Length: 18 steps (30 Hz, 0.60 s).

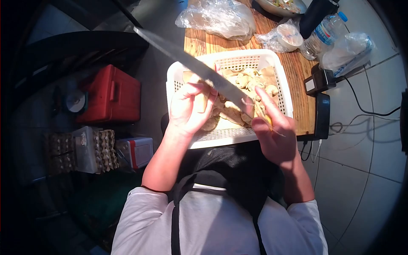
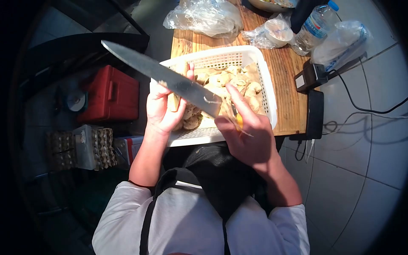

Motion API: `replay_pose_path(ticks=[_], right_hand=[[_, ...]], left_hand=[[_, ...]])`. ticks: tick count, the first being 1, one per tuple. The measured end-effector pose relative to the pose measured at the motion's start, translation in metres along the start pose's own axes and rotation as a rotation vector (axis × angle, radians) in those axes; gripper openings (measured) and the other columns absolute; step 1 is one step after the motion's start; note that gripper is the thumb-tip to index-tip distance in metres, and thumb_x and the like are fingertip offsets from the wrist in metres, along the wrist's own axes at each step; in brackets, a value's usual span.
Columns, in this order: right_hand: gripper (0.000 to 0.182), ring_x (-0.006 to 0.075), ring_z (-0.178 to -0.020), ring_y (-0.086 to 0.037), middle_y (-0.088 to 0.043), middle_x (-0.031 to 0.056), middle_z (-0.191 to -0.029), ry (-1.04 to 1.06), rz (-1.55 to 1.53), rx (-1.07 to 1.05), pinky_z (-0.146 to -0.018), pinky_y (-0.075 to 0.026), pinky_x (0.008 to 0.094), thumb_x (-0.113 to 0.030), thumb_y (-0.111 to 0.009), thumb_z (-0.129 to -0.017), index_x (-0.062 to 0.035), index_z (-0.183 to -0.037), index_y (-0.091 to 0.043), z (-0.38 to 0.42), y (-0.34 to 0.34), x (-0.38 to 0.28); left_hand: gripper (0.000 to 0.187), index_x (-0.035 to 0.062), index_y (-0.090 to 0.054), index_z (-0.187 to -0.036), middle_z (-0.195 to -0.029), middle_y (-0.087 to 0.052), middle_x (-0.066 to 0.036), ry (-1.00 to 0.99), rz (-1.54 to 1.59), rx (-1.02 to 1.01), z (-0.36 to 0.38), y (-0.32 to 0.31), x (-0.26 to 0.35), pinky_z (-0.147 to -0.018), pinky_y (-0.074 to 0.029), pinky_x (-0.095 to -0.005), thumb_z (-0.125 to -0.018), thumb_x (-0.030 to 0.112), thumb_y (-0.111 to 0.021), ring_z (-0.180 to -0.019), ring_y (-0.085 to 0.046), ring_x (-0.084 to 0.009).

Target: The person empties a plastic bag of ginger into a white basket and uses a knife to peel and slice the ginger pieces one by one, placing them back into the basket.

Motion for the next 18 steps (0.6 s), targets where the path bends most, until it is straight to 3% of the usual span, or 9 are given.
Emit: replay_pose_path(ticks=[1,2,3,6,7,10,11,14,18], right_hand=[[0.067,0.0308,-0.08,-0.074,-0.071,0.0211,-0.088,0.03,0.047,0.006,-0.072,-0.056,0.0354,-0.034,-0.069,-0.093,0.003,-0.145,-0.045,0.001,-0.001,0.0],[0.068,0.0316,-0.08,-0.074,-0.071,0.0212,-0.088,0.06,0.093,0.01,-0.072,-0.056,0.0362,-0.033,-0.07,-0.092,0.0019,-0.145,-0.045,0.001,-0.003,0.001],[0.069,0.0323,-0.079,-0.074,-0.071,0.0212,-0.089,0.091,0.138,0.012,-0.071,-0.056,0.0369,-0.033,-0.071,-0.091,0.0007,-0.145,-0.046,0.002,-0.005,-0.001],[0.069,0.034,-0.078,-0.072,-0.072,0.0197,-0.091,0.023,0.271,-0.072,-0.07,-0.057,0.039,-0.034,-0.073,-0.089,-0.0023,-0.145,-0.048,0.007,-0.019,-0.003],[0.066,0.0324,-0.077,-0.072,-0.072,0.0164,-0.089,-0.018,0.281,-0.105,-0.069,-0.058,0.0388,-0.035,-0.073,-0.088,-0.005,-0.143,-0.051,0.009,-0.022,-0.003],[0.065,0.0321,-0.076,-0.072,-0.072,0.0145,-0.087,0.059,0.34,-0.107,-0.068,-0.058,0.0383,-0.036,-0.074,-0.088,-0.0059,-0.142,-0.053,0.012,-0.03,-0.002],[0.065,0.0321,-0.076,-0.072,-0.072,0.0145,-0.086,0.051,0.351,-0.107,-0.068,-0.058,0.0385,-0.037,-0.074,-0.088,-0.0061,-0.141,-0.053,0.013,-0.03,-0.002],[0.065,0.0326,-0.077,-0.072,-0.072,0.0153,-0.088,-0.001,0.387,-0.12,-0.068,-0.057,0.0388,-0.037,-0.074,-0.087,-0.008,-0.142,-0.053,0.013,-0.03,0.003],[0.065,0.0331,-0.079,-0.071,-0.072,0.016,-0.092,-0.08,0.425,-0.162,-0.071,-0.056,0.0384,-0.035,-0.074,-0.087,-0.0116,-0.143,-0.053,0.016,-0.03,0.013]], left_hand=[[0.034,0.0043,-0.055,-0.129,-0.128,-0.062,-0.013,-0.012,0.043,0.125,0.002,0.01,0.0,-0.104,-0.048,-0.0404,-0.096,0.012,-0.057,-0.119,-0.059,-0.0256],[0.035,0.0063,-0.053,-0.131,-0.127,-0.061,-0.014,-0.027,0.119,0.18,-0.001,0.012,-0.001,-0.1,-0.049,-0.0386,-0.098,0.018,-0.057,-0.12,-0.059,-0.0293],[0.041,0.0042,-0.05,-0.135,-0.128,-0.058,-0.018,-0.01,0.133,0.195,-0.002,0.014,-0.002,-0.09,-0.053,-0.0367,-0.098,0.02,-0.058,-0.106,-0.06,-0.0283],[0.044,0.0041,-0.049,-0.137,-0.122,-0.059,-0.02,0.123,0.291,0.413,0.005,0.018,-0.015,-0.064,-0.049,-0.0294,-0.1,0.027,-0.057,-0.078,-0.053,-0.02],[0.033,0.003,-0.054,-0.12,-0.11,-0.06,-0.02,0.196,0.325,0.224,-0.005,0.022,-0.014,-0.065,-0.048,-0.0311,-0.104,0.032,-0.048,-0.076,-0.052,-0.0217],[0.031,0.0045,-0.054,-0.113,-0.091,-0.058,-0.009,0.252,0.162,0.182,-0.007,0.013,-0.017,-0.052,-0.04,-0.025,-0.104,0.034,-0.049,-0.061,-0.045,-0.0152],[0.03,0.0057,-0.055,-0.104,-0.08,-0.053,-0.004,0.109,-0.022,0.38,-0.007,0.022,-0.006,-0.046,-0.036,-0.0234,-0.104,0.035,-0.049,-0.053,-0.041,-0.0115],[0.027,0.0062,-0.054,-0.101,-0.081,-0.053,-0.005,0.025,-0.099,0.396,-0.006,0.024,0.002,-0.044,-0.035,-0.0248,-0.105,0.033,-0.048,-0.052,-0.042,-0.0107],[0.041,0.0044,-0.053,-0.101,-0.073,-0.044,-0.005,-0.052,-0.172,0.402,-0.008,0.029,0.006,-0.05,-0.034,-0.027,-0.102,0.045,-0.053,-0.057,-0.035,-0.0154]])
Point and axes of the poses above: each hand's wrist, its own z-axis away from the middle knuckle, its own y-axis out of the back of the hand, x = y × z, the point moved 10 cm from there along -z, towards the middle knuckle
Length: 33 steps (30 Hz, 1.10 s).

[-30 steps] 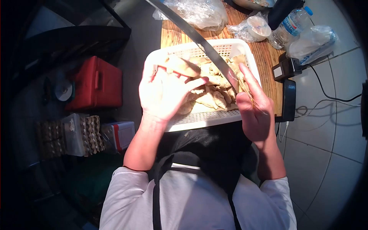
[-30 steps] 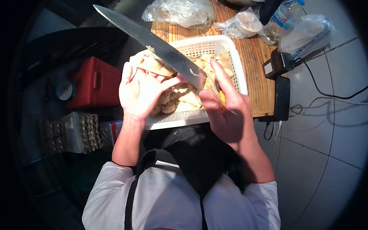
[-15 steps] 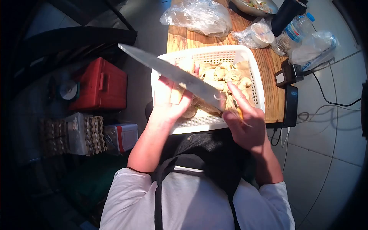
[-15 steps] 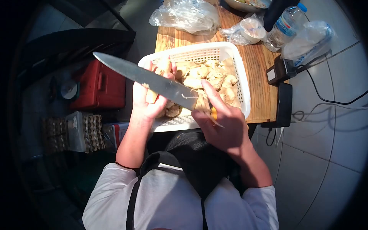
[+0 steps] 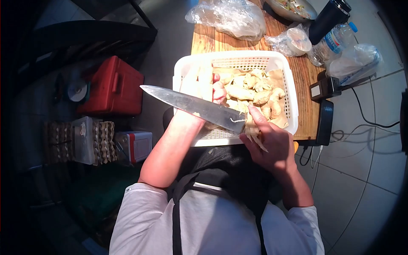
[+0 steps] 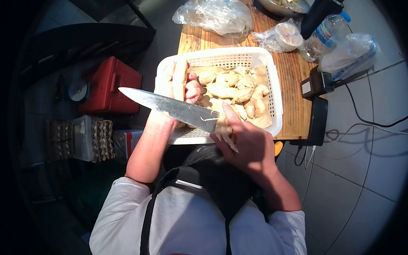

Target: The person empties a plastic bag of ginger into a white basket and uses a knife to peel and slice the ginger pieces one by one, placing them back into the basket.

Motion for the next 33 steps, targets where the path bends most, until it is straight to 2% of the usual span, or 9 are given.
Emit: replay_pose_path(ticks=[2,5,8,10,23,29,33], right_hand=[[0.065,0.0327,-0.077,-0.071,-0.071,0.0151,-0.09,0.005,0.006,0.0,-0.07,-0.056,0.0383,-0.034,-0.074,-0.087,-0.012,-0.144,-0.052,0.002,-0.001,0.001],[0.064,0.0324,-0.076,-0.07,-0.071,0.014,-0.087,0.031,-0.002,0.027,-0.069,-0.056,0.0387,-0.033,-0.074,-0.087,-0.0123,-0.144,-0.052,0.005,0.002,0.0],[0.065,0.032,-0.072,-0.069,-0.07,0.0129,-0.083,0.064,-0.013,0.064,-0.066,-0.055,0.04,-0.033,-0.075,-0.087,-0.0129,-0.144,-0.051,0.007,0.005,0.0],[0.068,0.0312,-0.067,-0.069,-0.068,0.0116,-0.077,0.118,0.001,0.116,-0.059,-0.054,0.0419,-0.036,-0.076,-0.086,-0.0137,-0.144,-0.049,0.007,0.006,-0.001],[0.068,0.03,-0.065,-0.068,-0.068,0.0114,-0.076,0.114,0.006,0.137,-0.059,-0.054,0.0407,-0.034,-0.077,-0.086,-0.0129,-0.144,-0.049,0.007,0.01,-0.003],[0.068,0.0302,-0.065,-0.068,-0.068,0.0113,-0.076,0.14,0.009,0.161,-0.059,-0.054,0.041,-0.034,-0.077,-0.086,-0.0125,-0.144,-0.049,0.008,0.012,-0.005],[0.069,0.0301,-0.065,-0.069,-0.068,0.0113,-0.076,0.123,0.024,0.147,-0.059,-0.054,0.041,-0.034,-0.077,-0.086,-0.0129,-0.144,-0.049,0.008,0.011,-0.005]], left_hand=[[0.042,0.0057,-0.051,-0.095,-0.072,-0.043,-0.005,-0.029,-0.003,-0.097,-0.008,0.005,-0.001,-0.049,-0.034,-0.0277,-0.102,0.047,-0.049,-0.056,-0.035,-0.0163],[0.046,0.0066,-0.046,-0.088,-0.069,-0.041,-0.006,-0.062,0.037,-0.015,-0.003,0.001,0.003,-0.047,-0.034,-0.0283,-0.104,0.05,-0.045,-0.053,-0.036,-0.0176],[0.048,0.0052,-0.047,-0.088,-0.065,-0.041,-0.007,-0.091,0.023,-0.067,-0.004,-0.005,0.005,-0.044,-0.033,-0.0292,-0.105,0.05,-0.041,-0.052,-0.039,-0.0191],[0.048,0.0055,-0.047,-0.088,-0.065,-0.041,-0.007,-0.099,0.013,-0.081,-0.004,-0.004,0.004,-0.045,-0.033,-0.0294,-0.104,0.05,-0.041,-0.052,-0.039,-0.0191],[0.046,0.0074,-0.047,-0.086,-0.062,-0.041,-0.008,-0.21,-0.262,-0.181,0.005,-0.013,0.012,-0.046,-0.032,-0.0309,-0.102,0.051,-0.044,-0.051,-0.036,-0.0189],[0.046,0.0082,-0.047,-0.085,-0.061,-0.041,-0.008,-0.309,-0.573,-0.238,0.004,-0.017,0.017,-0.046,-0.031,-0.0316,-0.101,0.051,-0.046,-0.05,-0.035,-0.0188],[0.046,0.0088,-0.047,-0.084,-0.06,-0.04,-0.008,-0.475,-1.04,-0.293,-0.001,-0.025,0.019,-0.047,-0.031,-0.032,-0.1,0.052,-0.047,-0.05,-0.034,-0.0188]])
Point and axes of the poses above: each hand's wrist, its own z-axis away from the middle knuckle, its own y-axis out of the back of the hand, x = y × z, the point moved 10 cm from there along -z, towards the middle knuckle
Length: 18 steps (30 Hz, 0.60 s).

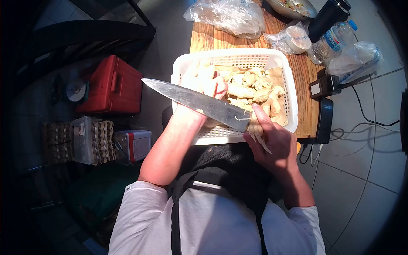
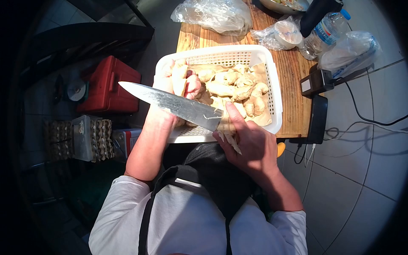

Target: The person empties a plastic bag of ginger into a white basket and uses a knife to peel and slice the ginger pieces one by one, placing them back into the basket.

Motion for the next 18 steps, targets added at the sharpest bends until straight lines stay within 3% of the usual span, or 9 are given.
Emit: replay_pose_path(ticks=[4,6,8,11,12,18], right_hand=[[0.068,0.0305,-0.066,-0.069,-0.068,0.0114,-0.076,-0.008,0.003,0.004,-0.059,-0.054,0.0409,-0.035,-0.077,-0.086,-0.0132,-0.144,-0.05,-0.001,0.0,-0.002],[0.065,0.0319,-0.069,-0.069,-0.069,0.0131,-0.078,-0.049,-0.026,-0.006,-0.063,-0.054,0.04,-0.03,-0.076,-0.086,-0.012,-0.144,-0.051,-0.003,-0.001,-0.003],[0.063,0.0327,-0.071,-0.069,-0.069,0.0147,-0.081,-0.078,-0.031,-0.017,-0.065,-0.054,0.0393,-0.028,-0.076,-0.087,-0.011,-0.143,-0.053,-0.005,0.0,-0.001],[0.059,0.0329,-0.074,-0.07,-0.07,0.0164,-0.084,-0.107,-0.053,-0.051,-0.068,-0.055,0.0387,-0.028,-0.076,-0.087,-0.0096,-0.14,-0.056,-0.008,-0.001,0.002],[0.058,0.0329,-0.076,-0.071,-0.071,0.0168,-0.086,-0.119,-0.091,-0.072,-0.069,-0.055,0.0386,-0.028,-0.075,-0.087,-0.009,-0.139,-0.056,-0.007,-0.002,0.002],[0.06,0.0311,-0.072,-0.071,-0.071,0.0145,-0.083,-0.075,-0.104,-0.088,-0.064,-0.056,0.0396,-0.035,-0.076,-0.087,-0.0103,-0.138,-0.056,0.002,-0.006,0.001]], left_hand=[[0.04,0.008,-0.05,-0.087,-0.064,-0.044,-0.008,-0.114,-0.129,0.024,-0.001,0.003,0.006,-0.05,-0.034,-0.0334,-0.102,0.045,-0.049,-0.053,-0.037,-0.019],[0.037,0.0068,-0.053,-0.091,-0.066,-0.046,-0.007,0.05,0.343,0.132,0.003,0.009,-0.008,-0.053,-0.037,-0.0339,-0.103,0.042,-0.05,-0.055,-0.04,-0.0196],[0.037,0.0055,-0.057,-0.097,-0.067,-0.047,-0.006,0.467,1.31,0.281,0.022,-0.029,-0.022,-0.056,-0.039,-0.0341,-0.103,0.041,-0.05,-0.058,-0.043,-0.0203],[0.039,0.0051,-0.06,-0.104,-0.068,-0.047,-0.003,0.611,1.2,0.426,0.037,-0.039,-0.032,-0.059,-0.041,-0.0338,-0.103,0.043,-0.051,-0.06,-0.042,-0.0207],[0.038,0.006,-0.06,-0.1,-0.067,-0.046,-0.002,0.55,1.338,0.328,0.03,-0.042,-0.027,-0.058,-0.04,-0.0334,-0.103,0.043,-0.05,-0.058,-0.04,-0.02],[0.033,0.0077,-0.057,-0.095,-0.067,-0.042,-0.003,-0.012,0.166,0.015,0.011,-0.01,0.006,-0.049,-0.03,-0.0281,-0.102,0.039,-0.051,-0.055,-0.033,-0.0156]])
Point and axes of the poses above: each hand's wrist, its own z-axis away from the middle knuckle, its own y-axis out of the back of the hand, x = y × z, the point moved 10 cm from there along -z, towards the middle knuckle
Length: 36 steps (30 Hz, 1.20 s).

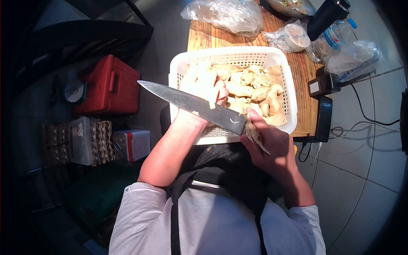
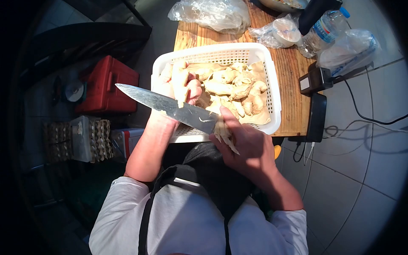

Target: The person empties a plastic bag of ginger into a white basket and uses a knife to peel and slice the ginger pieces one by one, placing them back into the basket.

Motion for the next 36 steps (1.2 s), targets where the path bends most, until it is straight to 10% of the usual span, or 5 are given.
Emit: replay_pose_path(ticks=[6,14,18,26,36], right_hand=[[0.058,0.0305,-0.07,-0.071,-0.07,0.0136,-0.083,0.021,-0.029,0.048,-0.06,-0.056,0.0387,-0.033,-0.077,-0.086,-0.0109,-0.135,-0.057,0.004,0.002,-0.005],[0.051,0.0298,-0.076,-0.072,-0.073,0.0136,-0.09,-0.042,0.046,-0.014,-0.067,-0.057,0.0368,-0.028,-0.076,-0.086,-0.0085,-0.131,-0.061,-0.006,-0.003,-0.008],[0.041,0.0309,-0.078,-0.072,-0.073,0.0157,-0.092,0.031,-0.001,0.067,-0.068,-0.057,0.0392,-0.031,-0.075,-0.087,-0.0106,-0.122,-0.068,-0.022,0.003,-0.002],[0.056,0.0359,-0.077,-0.071,-0.071,0.0172,-0.084,-0.094,-0.078,-0.09,-0.067,-0.056,0.0429,-0.033,-0.074,-0.088,-0.0113,-0.136,-0.056,-0.006,-0.01,0.004],[0.052,0.0346,-0.074,-0.072,-0.071,0.0162,-0.085,0.005,-0.097,-0.004,-0.065,-0.056,0.042,-0.03,-0.075,-0.088,-0.0109,-0.133,-0.057,-0.004,-0.003,-0.002]], left_hand=[[0.017,0.01,-0.054,-0.107,-0.084,-0.05,-0.004,0.149,0.767,-0.157,0.013,-0.015,-0.007,-0.06,-0.037,-0.0303,-0.098,0.023,-0.048,-0.068,-0.046,-0.0156],[0.035,0.0081,-0.061,-0.11,-0.089,-0.063,-0.006,0.47,1.149,0.351,0.047,-0.023,-0.046,-0.052,-0.038,-0.0273,-0.104,0.04,-0.048,-0.061,-0.044,-0.0138],[0.034,0.0095,-0.057,-0.118,-0.096,-0.066,-0.005,0.624,0.861,0.361,0.068,-0.058,-0.03,-0.074,-0.058,-0.0333,-0.106,0.038,-0.044,-0.085,-0.067,-0.0194],[0.037,0.0115,-0.058,-0.112,-0.09,-0.057,-0.007,0.373,1.198,0.138,0.032,-0.007,-0.025,-0.063,-0.038,-0.0325,-0.104,0.044,-0.043,-0.074,-0.043,-0.0204],[0.039,0.0072,-0.058,-0.111,-0.094,-0.059,-0.01,0.401,1.202,0.125,0.03,-0.011,-0.029,-0.064,-0.043,-0.0335,-0.105,0.043,-0.044,-0.075,-0.047,-0.0213]])
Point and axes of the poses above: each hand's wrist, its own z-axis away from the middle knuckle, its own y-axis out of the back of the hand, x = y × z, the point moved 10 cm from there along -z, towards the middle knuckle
